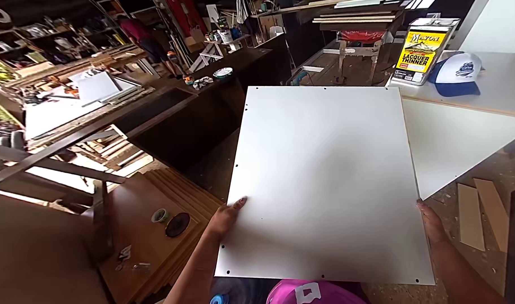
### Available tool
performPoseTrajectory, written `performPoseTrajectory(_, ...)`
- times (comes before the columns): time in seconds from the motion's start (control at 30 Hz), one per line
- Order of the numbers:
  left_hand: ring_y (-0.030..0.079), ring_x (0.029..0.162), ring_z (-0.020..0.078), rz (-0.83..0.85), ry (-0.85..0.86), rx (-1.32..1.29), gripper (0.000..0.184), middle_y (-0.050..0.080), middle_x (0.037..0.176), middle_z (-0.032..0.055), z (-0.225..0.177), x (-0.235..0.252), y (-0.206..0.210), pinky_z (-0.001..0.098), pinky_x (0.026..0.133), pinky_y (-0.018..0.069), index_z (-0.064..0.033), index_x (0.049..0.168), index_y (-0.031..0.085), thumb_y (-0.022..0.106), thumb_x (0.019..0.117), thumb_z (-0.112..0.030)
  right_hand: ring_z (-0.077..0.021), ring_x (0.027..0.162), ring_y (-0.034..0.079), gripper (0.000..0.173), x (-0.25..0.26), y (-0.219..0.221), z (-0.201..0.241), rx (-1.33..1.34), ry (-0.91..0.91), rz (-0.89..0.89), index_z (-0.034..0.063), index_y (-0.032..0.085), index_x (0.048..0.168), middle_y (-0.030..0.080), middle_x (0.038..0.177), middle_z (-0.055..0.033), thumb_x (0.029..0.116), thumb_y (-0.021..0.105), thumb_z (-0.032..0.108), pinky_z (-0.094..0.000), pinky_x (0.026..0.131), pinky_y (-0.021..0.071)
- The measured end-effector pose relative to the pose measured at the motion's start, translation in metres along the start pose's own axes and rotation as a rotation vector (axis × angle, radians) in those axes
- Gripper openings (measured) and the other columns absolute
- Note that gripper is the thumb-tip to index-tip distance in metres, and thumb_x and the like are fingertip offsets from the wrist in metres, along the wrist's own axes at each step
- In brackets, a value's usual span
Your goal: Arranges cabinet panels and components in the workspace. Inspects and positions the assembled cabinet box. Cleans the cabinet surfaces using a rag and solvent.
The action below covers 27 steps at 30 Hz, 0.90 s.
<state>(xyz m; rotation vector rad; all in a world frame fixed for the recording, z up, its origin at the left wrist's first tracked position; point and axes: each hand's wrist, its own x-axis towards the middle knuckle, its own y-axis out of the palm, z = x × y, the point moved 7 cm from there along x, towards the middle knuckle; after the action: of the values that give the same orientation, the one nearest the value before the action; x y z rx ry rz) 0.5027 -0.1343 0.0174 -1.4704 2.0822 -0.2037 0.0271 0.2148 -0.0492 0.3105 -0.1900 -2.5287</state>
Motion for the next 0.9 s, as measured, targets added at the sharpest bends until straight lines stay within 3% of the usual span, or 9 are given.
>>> performPoseTrajectory(0.27, 0.066, 0.081, 0.0174, -0.056, -0.05, 0.081, 0.049, 0.068, 0.093, 0.011, -0.003, 0.041, -0.014, 0.0422, 0.077, 0.0558, -0.0017, 0.116, 0.064, 0.053, 0.1047, -0.048, -0.0025, 0.13, 0.05, 0.049, 0.042, 0.034, 0.005, -0.127, 0.005, 0.039, 0.0016, 0.04, 0.153, 0.049, 0.151, -0.0092, 0.1093, 0.038, 0.023, -0.0199, 0.108, 0.0404)
performPoseTrajectory(0.43, 0.066, 0.084, 0.019, -0.088, -0.067, 0.053, 0.053, 0.069, 0.098, 0.0128, 0.002, 0.074, -0.024, 0.0445, 0.08, 0.0553, -0.0021, 0.119, 0.064, 0.052, 0.1036, -0.052, -0.0088, 0.133, 0.051, 0.045, 0.074, 0.063, 0.006, -0.167, 0.026, 0.052, 0.0037, 0.048, 0.149, 0.053, 0.149, -0.01, 0.1094, 0.043, 0.025, -0.0277, 0.111, 0.041)
performPoseTrajectory(0.57, 0.066, 0.089, 0.0195, -0.145, -0.084, 0.041, 0.054, 0.068, 0.104, 0.014, 0.006, 0.098, -0.033, 0.0449, 0.083, 0.054, -0.0009, 0.122, 0.063, 0.056, 0.1019, -0.051, -0.0157, 0.133, 0.053, 0.047, 0.096, 0.088, 0.009, -0.237, 0.067, 0.071, 0.0104, 0.053, 0.148, 0.058, 0.145, -0.0088, 0.107, 0.051, 0.033, -0.0382, 0.111, 0.0428)
performPoseTrajectory(0.73, 0.066, 0.086, 0.0186, -0.18, -0.115, 0.028, 0.054, 0.068, 0.103, 0.0138, 0.011, 0.122, -0.046, 0.0437, 0.081, 0.0546, -0.0008, 0.123, 0.063, 0.058, 0.1016, -0.05, -0.0213, 0.141, 0.047, 0.049, 0.129, 0.125, 0.009, -0.324, 0.096, 0.119, 0.0097, 0.056, 0.145, 0.054, 0.15, -0.0103, 0.1063, 0.052, 0.038, -0.0451, 0.116, 0.0371)
performPoseTrajectory(0.8, 0.064, 0.083, 0.017, -0.171, -0.137, 0.044, 0.052, 0.067, 0.1, 0.0126, 0.004, 0.123, -0.044, 0.0417, 0.079, 0.0544, -0.001, 0.122, 0.062, 0.054, 0.1035, -0.049, -0.0207, 0.134, 0.053, 0.047, 0.139, 0.135, 0.009, -0.342, 0.116, 0.086, 0.0098, 0.057, 0.144, 0.058, 0.145, -0.0107, 0.1064, 0.052, 0.038, -0.0451, 0.112, 0.0409)
performPoseTrajectory(0.9, 0.065, 0.094, 0.0268, -0.117, -0.189, 0.042, 0.059, 0.066, 0.109, 0.0202, -0.008, 0.139, -0.039, 0.0528, 0.087, 0.052, 0.0015, 0.125, 0.061, 0.054, 0.1024, -0.052, -0.0149, 0.136, 0.05, 0.048, 0.153, 0.141, 0.008, -0.375, 0.105, 0.06, 0.0103, 0.054, 0.146, 0.055, 0.148, -0.0076, 0.1065, 0.051, 0.037, -0.0395, 0.114, 0.0397)
